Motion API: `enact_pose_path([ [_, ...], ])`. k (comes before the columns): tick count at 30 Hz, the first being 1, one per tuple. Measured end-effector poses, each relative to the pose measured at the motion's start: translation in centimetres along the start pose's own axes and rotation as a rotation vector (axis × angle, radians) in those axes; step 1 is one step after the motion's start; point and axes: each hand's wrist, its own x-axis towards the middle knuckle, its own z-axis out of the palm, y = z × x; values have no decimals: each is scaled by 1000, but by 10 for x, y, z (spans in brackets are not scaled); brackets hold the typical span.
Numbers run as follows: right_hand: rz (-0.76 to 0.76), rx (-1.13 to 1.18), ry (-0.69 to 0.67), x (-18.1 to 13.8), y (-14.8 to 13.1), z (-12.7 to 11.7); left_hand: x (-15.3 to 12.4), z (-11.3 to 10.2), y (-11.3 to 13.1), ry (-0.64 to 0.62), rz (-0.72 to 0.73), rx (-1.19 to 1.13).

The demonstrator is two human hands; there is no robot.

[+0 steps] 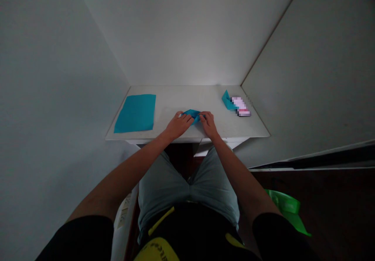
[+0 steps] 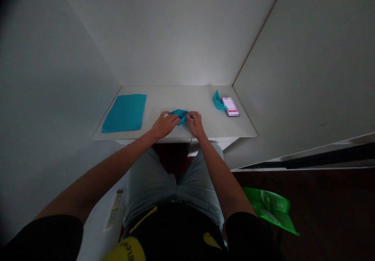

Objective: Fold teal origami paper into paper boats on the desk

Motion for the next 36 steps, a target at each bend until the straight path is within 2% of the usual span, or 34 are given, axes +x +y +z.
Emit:
enact_pose_path([
  [6,7,75,-19,1,0,1,0,11,-1,-34,-129,-82],
  [11,54,217,-51,3,-2,-1,-2,20,-11,3,-201,-298],
  [14,102,308,-84,2,-7,-2,-2,23,-19,-46,-231,-343],
  [21,160,307,-46,1,-9,-2,6,13,-30,-154,-247,-412],
  [24,199,300,8,1,-6,0,9,6,-30,-126,-287,-505],
  [27,252,362,106,3,-2,-1,13,5,-30,-61,-420,-728],
  [30,280,445,151,4,0,-5,16,9,-30,-33,-546,-1103],
  [36,282,535,-45,5,-6,-11,21,21,-4,83,-913,-1653],
])
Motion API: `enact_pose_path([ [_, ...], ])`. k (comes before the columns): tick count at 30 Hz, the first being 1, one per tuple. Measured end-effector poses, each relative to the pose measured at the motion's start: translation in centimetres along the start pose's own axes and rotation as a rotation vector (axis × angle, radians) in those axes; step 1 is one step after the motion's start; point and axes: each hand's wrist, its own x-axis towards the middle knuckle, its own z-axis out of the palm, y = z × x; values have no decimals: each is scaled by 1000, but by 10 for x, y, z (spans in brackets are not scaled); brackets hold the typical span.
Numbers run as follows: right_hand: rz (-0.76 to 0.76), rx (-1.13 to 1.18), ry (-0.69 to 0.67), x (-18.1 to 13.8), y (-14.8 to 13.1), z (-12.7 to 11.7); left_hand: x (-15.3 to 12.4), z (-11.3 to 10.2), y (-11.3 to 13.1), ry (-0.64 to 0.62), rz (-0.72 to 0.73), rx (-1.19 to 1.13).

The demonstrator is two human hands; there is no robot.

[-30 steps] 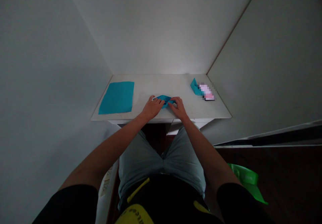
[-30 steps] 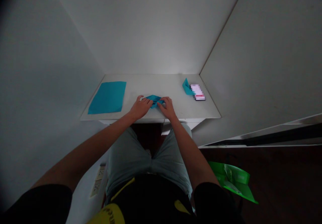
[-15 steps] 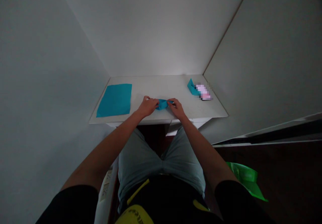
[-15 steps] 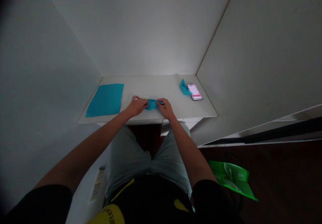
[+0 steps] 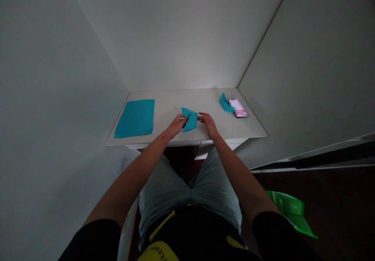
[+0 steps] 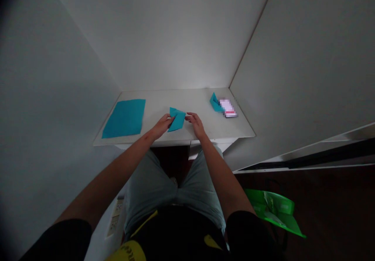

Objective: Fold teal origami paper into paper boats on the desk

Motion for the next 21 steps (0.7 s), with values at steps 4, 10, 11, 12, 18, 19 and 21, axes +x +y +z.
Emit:
enact_pose_path([
  [4,-8,-30,-41,0,0,3,-4,26,-12,75,-72,-272],
  [10,-13,-25,-87,0,2,3,-9,43,-12,45,-81,-295],
  [11,-12,-29,-84,-1,2,3,-11,43,-11,17,-79,-269],
  [12,-8,-32,-79,-2,1,3,-12,43,-10,-13,-76,-246],
  [18,-7,-34,7,0,4,2,-14,45,-3,-100,-57,-264],
  [19,-2,-28,20,1,6,2,-13,47,-3,-103,-43,-284],
  [21,33,3,24,3,9,3,-10,49,-3,-110,-8,-314],
])
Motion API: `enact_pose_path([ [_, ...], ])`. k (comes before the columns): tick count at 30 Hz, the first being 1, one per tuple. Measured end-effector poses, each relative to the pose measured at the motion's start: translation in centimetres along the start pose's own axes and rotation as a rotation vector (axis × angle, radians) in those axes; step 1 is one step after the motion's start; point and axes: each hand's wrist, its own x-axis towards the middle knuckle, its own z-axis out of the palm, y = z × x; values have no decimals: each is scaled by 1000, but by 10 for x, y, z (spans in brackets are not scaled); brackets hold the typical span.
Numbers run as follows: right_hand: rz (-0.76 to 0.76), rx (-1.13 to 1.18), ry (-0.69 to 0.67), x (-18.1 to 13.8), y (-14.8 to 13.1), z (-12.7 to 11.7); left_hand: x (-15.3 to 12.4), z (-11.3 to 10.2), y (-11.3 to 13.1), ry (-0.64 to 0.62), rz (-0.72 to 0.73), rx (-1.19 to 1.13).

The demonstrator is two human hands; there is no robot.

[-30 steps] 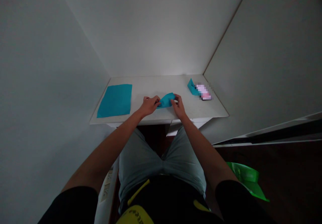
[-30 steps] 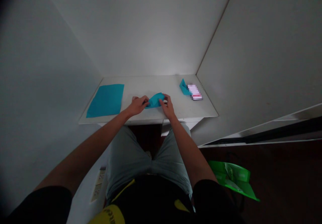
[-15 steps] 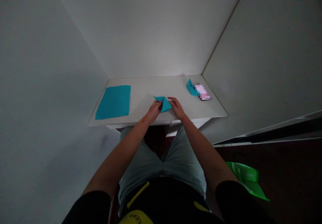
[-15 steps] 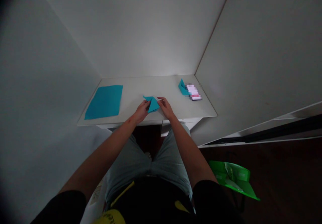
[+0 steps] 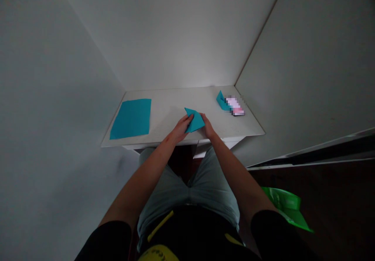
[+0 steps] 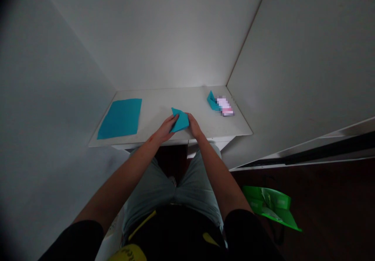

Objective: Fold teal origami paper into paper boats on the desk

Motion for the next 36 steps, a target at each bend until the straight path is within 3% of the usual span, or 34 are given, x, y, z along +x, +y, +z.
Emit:
enact_pose_path([
  [6,145,152,-77,2,2,-1,6,-14,-3,33,-29,123],
  [12,52,120,86,3,7,-6,9,-48,-2,19,17,330],
  [16,75,206,115,3,9,-9,12,-63,-9,25,32,319],
  [24,104,324,113,5,7,-10,19,-69,-31,84,-10,259],
  [29,107,241,-46,3,2,-7,22,-70,-23,113,-91,278],
  [36,91,201,-13,1,2,-6,14,-66,-17,87,-54,309],
])
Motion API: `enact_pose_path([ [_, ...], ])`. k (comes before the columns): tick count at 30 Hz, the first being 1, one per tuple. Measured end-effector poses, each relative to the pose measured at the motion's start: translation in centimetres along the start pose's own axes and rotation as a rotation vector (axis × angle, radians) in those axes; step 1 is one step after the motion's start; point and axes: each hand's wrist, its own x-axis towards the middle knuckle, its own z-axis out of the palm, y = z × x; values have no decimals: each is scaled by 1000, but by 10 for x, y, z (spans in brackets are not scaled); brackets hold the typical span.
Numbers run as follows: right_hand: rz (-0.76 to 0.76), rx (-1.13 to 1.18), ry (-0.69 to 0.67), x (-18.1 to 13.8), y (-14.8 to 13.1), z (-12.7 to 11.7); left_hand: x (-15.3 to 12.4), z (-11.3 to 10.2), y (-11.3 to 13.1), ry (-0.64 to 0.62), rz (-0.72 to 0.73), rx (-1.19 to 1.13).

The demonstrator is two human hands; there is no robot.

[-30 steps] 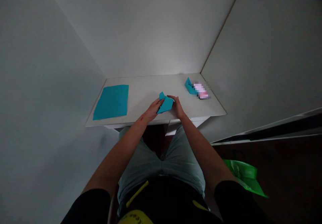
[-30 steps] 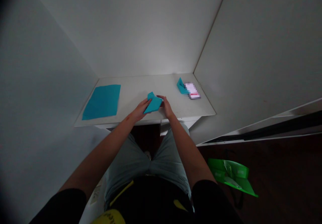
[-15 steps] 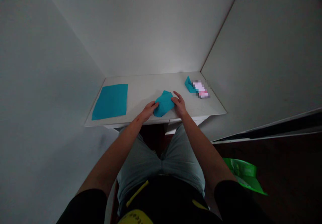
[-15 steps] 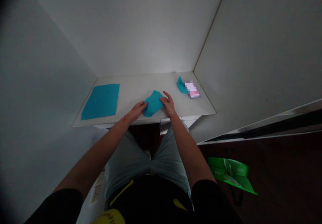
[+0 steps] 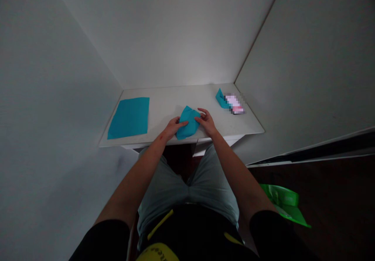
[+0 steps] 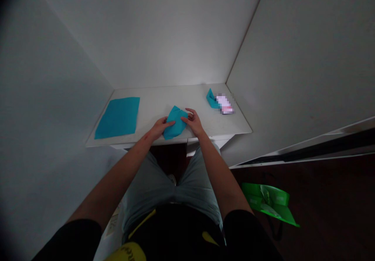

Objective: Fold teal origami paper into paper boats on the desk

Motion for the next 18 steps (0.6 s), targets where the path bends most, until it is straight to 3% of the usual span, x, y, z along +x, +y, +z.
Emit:
enact_pose_path([
  [13,6,14,-43,0,2,-3,-2,2,-2,-31,10,-113],
  [18,55,-11,-138,-2,0,-1,-4,3,-5,13,53,-105],
])
